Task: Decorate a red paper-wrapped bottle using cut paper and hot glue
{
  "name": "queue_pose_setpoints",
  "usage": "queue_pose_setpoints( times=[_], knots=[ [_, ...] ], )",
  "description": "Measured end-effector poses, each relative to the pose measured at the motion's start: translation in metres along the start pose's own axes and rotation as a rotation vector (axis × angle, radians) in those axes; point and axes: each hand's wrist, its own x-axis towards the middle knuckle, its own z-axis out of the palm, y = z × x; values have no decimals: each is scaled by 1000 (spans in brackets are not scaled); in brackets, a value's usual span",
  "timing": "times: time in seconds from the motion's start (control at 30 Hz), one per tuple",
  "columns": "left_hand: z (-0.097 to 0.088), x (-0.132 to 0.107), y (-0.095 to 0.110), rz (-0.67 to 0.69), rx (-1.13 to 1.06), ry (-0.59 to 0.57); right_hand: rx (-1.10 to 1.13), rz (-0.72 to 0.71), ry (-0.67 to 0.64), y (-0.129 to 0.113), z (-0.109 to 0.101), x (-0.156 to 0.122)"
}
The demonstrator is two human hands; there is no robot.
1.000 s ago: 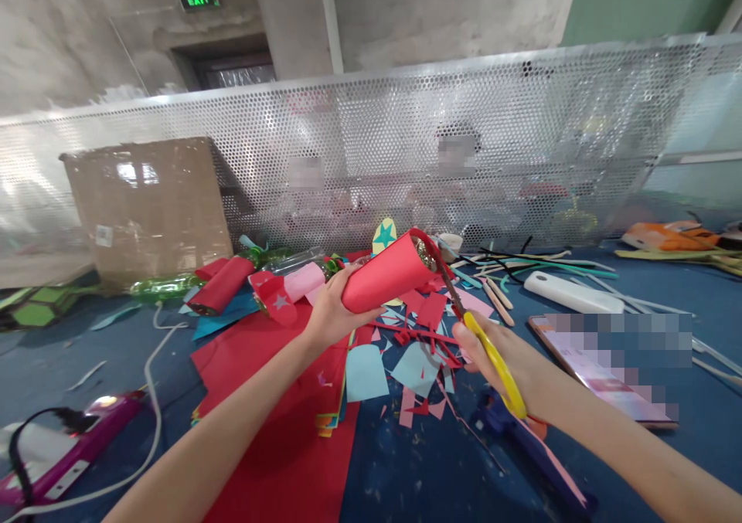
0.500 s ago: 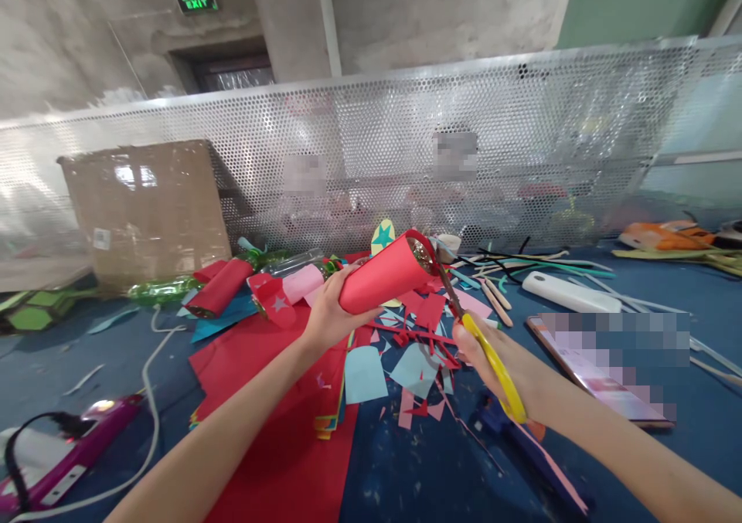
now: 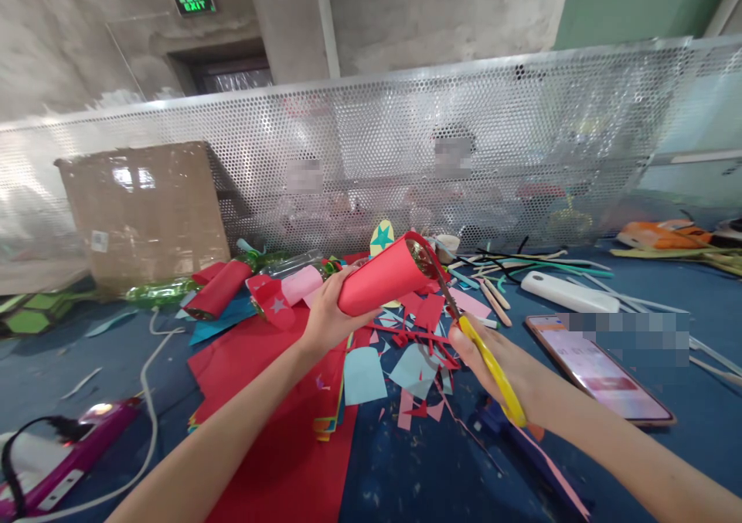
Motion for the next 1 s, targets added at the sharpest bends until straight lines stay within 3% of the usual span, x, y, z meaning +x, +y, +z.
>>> queue_pose_setpoints(
  times=[0.27,0.5,0.67,1.0],
  knots=[
    [2,-4,6,39,-26,-46,107,11,21,5,6,2],
    [4,-6,9,-56,-67,-104,203,110,5,7,8,4],
    [3,-5,9,-90,-106,-145,192,211,-7,7,2,5],
    [-2,2,7,-166,-278,-264,121,259,-11,9,-5,10]
  ],
)
